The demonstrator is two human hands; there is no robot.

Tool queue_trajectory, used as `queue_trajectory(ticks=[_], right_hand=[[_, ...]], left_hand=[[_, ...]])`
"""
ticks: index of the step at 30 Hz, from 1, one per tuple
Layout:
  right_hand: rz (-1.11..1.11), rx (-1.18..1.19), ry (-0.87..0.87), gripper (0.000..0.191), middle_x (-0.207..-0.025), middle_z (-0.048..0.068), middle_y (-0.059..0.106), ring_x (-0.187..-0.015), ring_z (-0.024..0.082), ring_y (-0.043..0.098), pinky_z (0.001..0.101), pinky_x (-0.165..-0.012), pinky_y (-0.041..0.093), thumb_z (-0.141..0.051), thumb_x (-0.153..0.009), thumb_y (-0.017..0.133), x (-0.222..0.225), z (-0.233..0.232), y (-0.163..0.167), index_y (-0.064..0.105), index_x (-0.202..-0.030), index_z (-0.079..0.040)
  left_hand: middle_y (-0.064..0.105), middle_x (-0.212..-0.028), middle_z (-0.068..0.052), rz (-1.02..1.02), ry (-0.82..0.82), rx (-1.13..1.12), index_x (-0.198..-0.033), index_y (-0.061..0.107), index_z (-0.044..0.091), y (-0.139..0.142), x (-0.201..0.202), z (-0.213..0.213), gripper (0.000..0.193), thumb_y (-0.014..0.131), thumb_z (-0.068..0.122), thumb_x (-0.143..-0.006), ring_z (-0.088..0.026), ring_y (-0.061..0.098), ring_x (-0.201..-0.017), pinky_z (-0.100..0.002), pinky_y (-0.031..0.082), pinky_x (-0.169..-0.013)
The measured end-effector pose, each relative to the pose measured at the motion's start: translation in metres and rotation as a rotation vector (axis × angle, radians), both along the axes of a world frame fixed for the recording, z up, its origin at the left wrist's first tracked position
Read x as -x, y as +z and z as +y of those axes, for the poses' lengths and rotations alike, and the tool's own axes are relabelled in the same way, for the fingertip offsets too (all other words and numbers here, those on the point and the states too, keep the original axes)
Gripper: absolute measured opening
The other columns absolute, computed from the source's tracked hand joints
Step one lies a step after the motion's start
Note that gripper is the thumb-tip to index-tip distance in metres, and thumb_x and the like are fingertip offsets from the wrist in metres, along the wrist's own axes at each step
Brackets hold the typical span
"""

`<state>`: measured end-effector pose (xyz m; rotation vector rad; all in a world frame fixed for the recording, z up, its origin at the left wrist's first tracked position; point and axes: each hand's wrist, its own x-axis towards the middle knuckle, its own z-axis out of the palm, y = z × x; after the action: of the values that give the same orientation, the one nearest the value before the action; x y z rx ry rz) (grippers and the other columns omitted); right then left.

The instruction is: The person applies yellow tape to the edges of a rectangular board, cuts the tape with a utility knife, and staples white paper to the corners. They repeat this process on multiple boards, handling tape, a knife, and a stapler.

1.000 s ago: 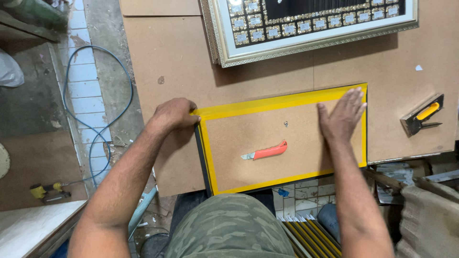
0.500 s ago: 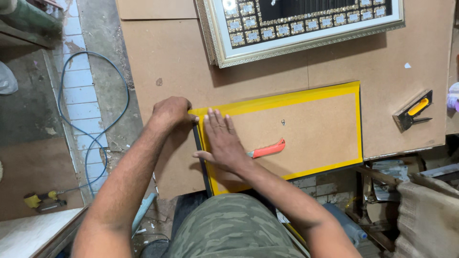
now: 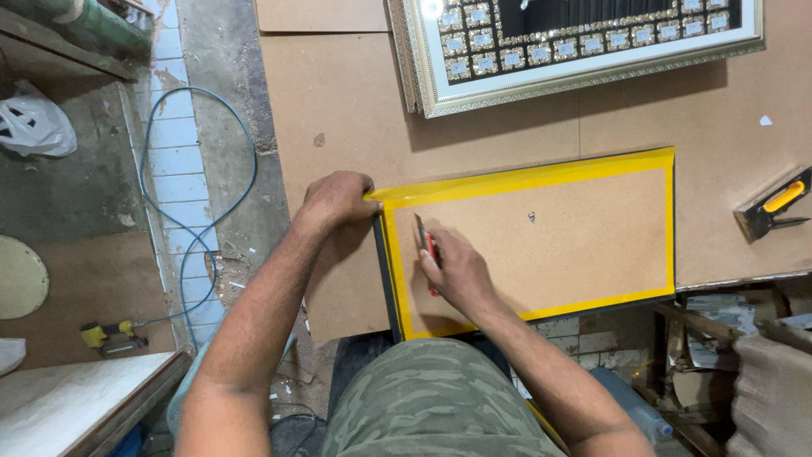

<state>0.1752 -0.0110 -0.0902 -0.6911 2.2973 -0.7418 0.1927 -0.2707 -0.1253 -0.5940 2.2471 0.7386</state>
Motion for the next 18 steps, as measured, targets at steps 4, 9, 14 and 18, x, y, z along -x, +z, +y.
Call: queue_trajectory(ticks=[4, 9, 14, 18], right_hand=[[0.274, 0.239, -0.005, 0.027, -0.082, 0.019, 0.067, -0.074, 0.038, 0.067, 0.0484, -0.066, 0.055, -0.02, -0.091, 0.068, -0.015, -0.042, -0.014, 0.063, -0.112, -0.003], [0.229, 0.205, 0.013, 0.026, -0.08, 0.02, 0.067, -0.074, 0.039, 0.067, 0.0494, -0.066, 0.055, -0.021, -0.092, 0.069, -0.02, -0.054, -0.019, 0.062, -0.11, -0.003], [0.199, 0.199, 0.04, 0.024, -0.079, 0.02, 0.067, -0.074, 0.04, 0.068, 0.0502, -0.067, 0.055, -0.021, -0.093, 0.068, -0.023, -0.053, -0.018, 0.063, -0.106, -0.002], [0.193, 0.156, 0.048, 0.023, -0.079, 0.021, 0.068, -0.075, 0.041, 0.068, 0.0509, -0.068, 0.055, -0.023, -0.092, 0.068, -0.015, -0.059, -0.017, 0.066, -0.103, -0.002]], left_hand=[[0.077, -0.105, -0.011, 0.096, 0.012, -0.054, -0.113, 0.076, 0.017, -0.005, -0.006, -0.004, 0.039, 0.076, 0.041, -0.082, -0.03, 0.072, -0.102, -0.044, 0.055, -0.091], [0.076, -0.105, -0.012, 0.135, -0.008, -0.039, -0.113, 0.076, 0.017, -0.011, -0.008, -0.005, 0.042, 0.076, 0.041, -0.079, -0.032, 0.072, -0.101, -0.045, 0.056, -0.09], [0.076, -0.105, -0.012, 0.126, 0.012, -0.048, -0.113, 0.076, 0.017, -0.01, -0.01, -0.006, 0.041, 0.075, 0.041, -0.079, -0.031, 0.072, -0.101, -0.045, 0.056, -0.089], [0.077, -0.105, -0.012, 0.15, 0.008, -0.049, -0.113, 0.077, 0.017, -0.011, -0.011, -0.005, 0.041, 0.075, 0.04, -0.079, -0.032, 0.073, -0.1, -0.045, 0.056, -0.089]])
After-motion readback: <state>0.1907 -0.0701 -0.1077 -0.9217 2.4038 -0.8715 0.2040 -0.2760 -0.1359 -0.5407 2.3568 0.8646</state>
